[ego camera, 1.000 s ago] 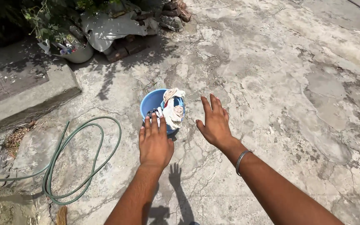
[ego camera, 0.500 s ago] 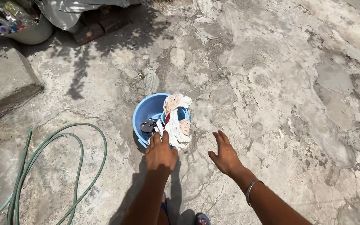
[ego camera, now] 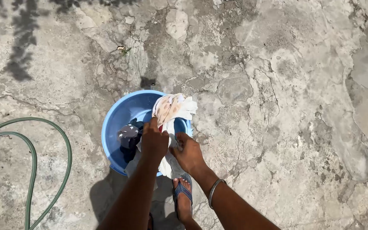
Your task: Hanging wet laundry items on an outdoor clothesline.
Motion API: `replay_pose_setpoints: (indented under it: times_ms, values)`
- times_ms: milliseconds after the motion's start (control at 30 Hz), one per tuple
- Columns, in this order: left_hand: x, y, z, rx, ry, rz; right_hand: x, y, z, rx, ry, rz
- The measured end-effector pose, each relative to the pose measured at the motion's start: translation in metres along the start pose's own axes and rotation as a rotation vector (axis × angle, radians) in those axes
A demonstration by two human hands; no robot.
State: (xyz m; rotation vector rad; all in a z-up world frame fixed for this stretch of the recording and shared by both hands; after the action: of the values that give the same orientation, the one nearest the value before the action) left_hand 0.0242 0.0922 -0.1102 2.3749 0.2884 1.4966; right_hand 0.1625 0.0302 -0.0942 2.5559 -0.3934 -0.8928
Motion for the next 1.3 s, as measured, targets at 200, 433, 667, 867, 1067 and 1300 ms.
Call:
replay_pose_setpoints:
  times_ms: [200, 433, 667, 867, 1067, 1300]
  values:
    - [-0.028, -0.054, 0.020, -0.053, 0.002, -0.016, -0.035, -0.040, 0.030, 0.106, -0.079, -0.028]
    - [-0.034, -0.053, 0.010, -0.035, -0.128, 0.202, -0.021, -0.071, 0.049, 0.187, 0.110, 0.253]
    - [-0.065, -0.031, 0.010, 0.175, 0.729, 0.058, -0.014, -0.060, 0.023, 0.058, -0.212, 0.119]
    - [-0.075, -0.011, -0.006, 0.246, 1.095, -0.158, -0.031, -0.047, 0.010, -0.059, -0.484, 0.011]
    - [-0.091, 0.011, -0.011, 0.121, 1.076, -0.143, -0.020, -0.041, 0.013, -0.132, -0.676, 0.125]
    - [-0.023, 0.032, -0.026, 0.119, 1.119, -0.291, -0.034, -0.010, -0.001, -0.181, -0.820, 0.076]
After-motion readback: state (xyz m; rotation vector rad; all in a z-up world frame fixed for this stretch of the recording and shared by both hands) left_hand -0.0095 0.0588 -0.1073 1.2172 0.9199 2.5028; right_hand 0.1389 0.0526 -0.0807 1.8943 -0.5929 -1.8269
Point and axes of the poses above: each hand's wrist, its own y-axis away from the middle knuckle, its own z-axis out of the palm, x = y × z, the point moved 4 cm from there along -y, towards the middle knuckle, and after that the axes turned 15 degrees about y, right-handed, at the moved point
